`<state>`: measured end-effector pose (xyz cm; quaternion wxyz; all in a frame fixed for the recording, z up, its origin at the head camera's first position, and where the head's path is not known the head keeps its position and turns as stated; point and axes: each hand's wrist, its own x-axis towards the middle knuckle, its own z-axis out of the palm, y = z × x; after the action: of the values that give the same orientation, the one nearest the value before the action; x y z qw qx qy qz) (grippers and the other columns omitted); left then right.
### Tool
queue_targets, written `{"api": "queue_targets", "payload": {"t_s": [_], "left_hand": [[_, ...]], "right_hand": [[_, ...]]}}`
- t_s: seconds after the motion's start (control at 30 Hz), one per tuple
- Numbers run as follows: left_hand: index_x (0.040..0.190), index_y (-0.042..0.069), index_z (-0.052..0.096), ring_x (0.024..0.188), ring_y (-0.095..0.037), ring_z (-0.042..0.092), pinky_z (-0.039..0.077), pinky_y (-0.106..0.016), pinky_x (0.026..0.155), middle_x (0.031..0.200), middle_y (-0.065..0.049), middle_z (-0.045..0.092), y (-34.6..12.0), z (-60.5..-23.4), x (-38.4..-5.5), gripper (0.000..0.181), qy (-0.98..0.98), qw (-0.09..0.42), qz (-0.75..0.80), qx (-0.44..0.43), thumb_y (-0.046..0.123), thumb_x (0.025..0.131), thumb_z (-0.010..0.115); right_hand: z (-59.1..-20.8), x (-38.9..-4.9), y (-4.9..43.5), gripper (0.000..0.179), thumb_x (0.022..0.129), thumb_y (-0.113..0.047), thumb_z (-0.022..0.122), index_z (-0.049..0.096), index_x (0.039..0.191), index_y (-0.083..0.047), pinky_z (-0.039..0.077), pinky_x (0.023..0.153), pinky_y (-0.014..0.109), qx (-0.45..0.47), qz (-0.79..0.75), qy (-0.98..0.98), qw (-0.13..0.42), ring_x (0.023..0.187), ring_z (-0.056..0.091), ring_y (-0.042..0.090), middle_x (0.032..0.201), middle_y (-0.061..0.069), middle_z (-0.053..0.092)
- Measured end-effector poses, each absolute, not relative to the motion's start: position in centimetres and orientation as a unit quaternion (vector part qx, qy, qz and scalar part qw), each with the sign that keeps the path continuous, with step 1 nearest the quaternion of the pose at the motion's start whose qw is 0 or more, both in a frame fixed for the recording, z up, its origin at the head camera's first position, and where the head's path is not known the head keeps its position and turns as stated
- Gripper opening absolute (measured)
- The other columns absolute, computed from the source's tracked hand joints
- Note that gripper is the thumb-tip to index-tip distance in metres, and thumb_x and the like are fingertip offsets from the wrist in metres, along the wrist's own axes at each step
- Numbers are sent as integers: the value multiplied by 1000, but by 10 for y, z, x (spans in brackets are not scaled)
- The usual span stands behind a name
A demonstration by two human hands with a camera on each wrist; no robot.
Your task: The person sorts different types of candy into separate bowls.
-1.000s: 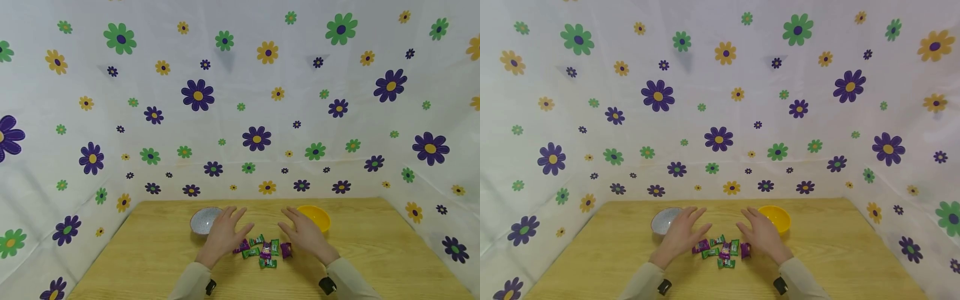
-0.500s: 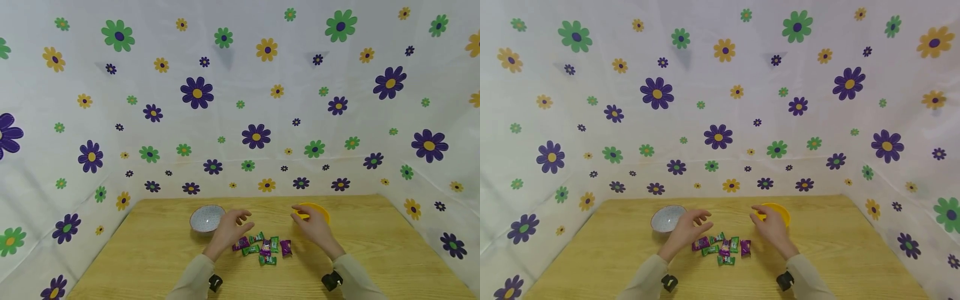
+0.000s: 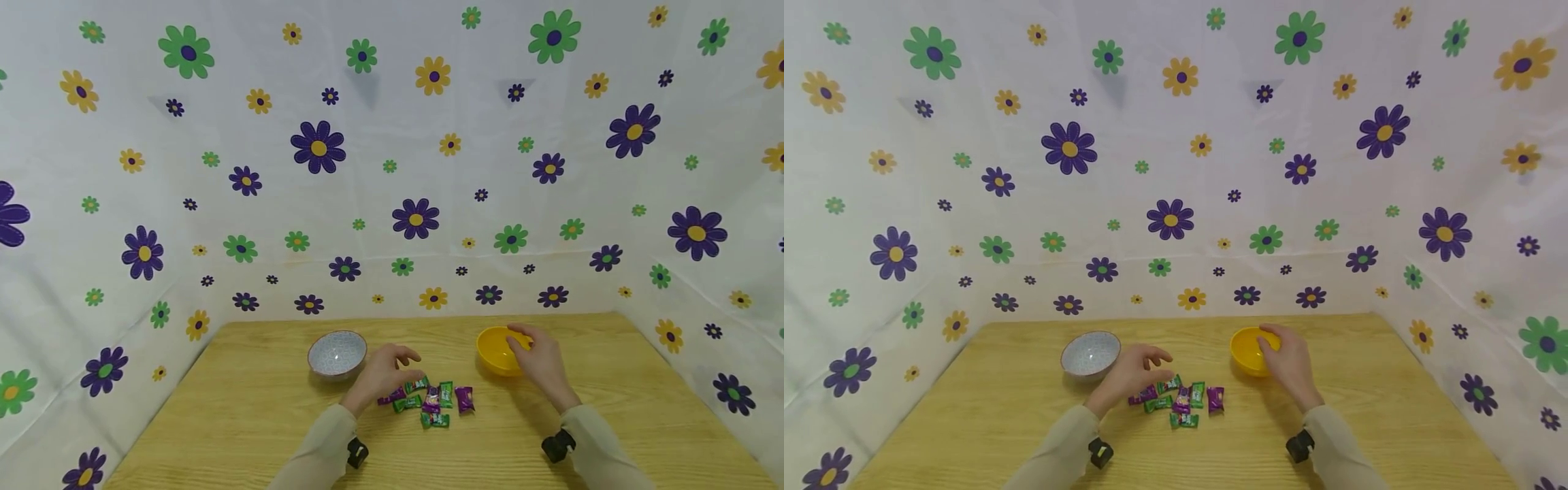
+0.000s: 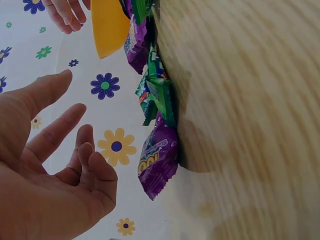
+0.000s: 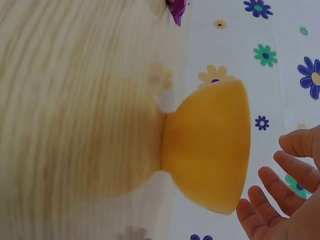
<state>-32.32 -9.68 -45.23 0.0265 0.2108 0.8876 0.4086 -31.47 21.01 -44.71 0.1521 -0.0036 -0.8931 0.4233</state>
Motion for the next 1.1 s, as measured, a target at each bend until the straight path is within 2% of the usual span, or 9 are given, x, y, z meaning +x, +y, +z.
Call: {"api": "queue_targets", "payload": {"t_s": [0.17,0.4,0.5,0.63,0.73,0.87,1.1], "left_hand": [[112,11,72,88,-20,50,44,-35,72,112,-12,62,-96,-455,-327,31,882,46,415,218,31,88,72],[115,12,71,92,-20,52,46,-35,75,118,-14,63,-94,-458,-338,33,879,75,405,241,29,87,73],[113,12,72,96,-21,53,46,-37,78,119,-9,64,-93,-459,-343,31,871,96,407,258,27,86,75],[108,11,74,107,-23,55,46,-42,89,119,-1,67,-90,-462,-349,27,858,131,403,292,23,84,77],[105,9,75,105,-23,57,48,-43,89,120,-1,65,-87,-464,-352,25,847,160,406,305,19,83,79],[100,11,76,92,-19,55,50,-37,80,116,0,63,-85,-467,-355,22,841,186,409,301,17,80,81],[91,21,77,80,-15,50,47,-30,72,104,8,66,-82,-471,-360,16,839,218,405,290,18,77,84]], "right_hand": [[-452,-317,221,40,99,-18,55,54,136,-2,36,109,58,-23,447,-885,125,134,40,43,144,23,49],[-460,-322,234,52,100,-15,52,37,148,0,42,106,53,-48,521,-850,57,134,39,45,149,29,36],[-463,-324,238,55,101,-15,51,31,149,3,43,106,51,-66,558,-827,15,133,39,46,150,32,32],[-465,-326,243,55,102,-15,48,29,149,7,49,101,46,-81,597,-797,-32,127,45,43,149,33,30],[-466,-327,245,54,103,-14,45,27,150,7,54,93,43,-81,621,-778,-55,124,48,42,149,34,30],[-465,-327,245,56,104,-15,45,25,151,5,58,85,39,-82,631,-768,-70,122,49,42,149,33,29],[-462,-328,244,57,103,-15,47,23,152,4,58,83,37,-84,630,-768,-84,117,52,39,149,32,30]]}}
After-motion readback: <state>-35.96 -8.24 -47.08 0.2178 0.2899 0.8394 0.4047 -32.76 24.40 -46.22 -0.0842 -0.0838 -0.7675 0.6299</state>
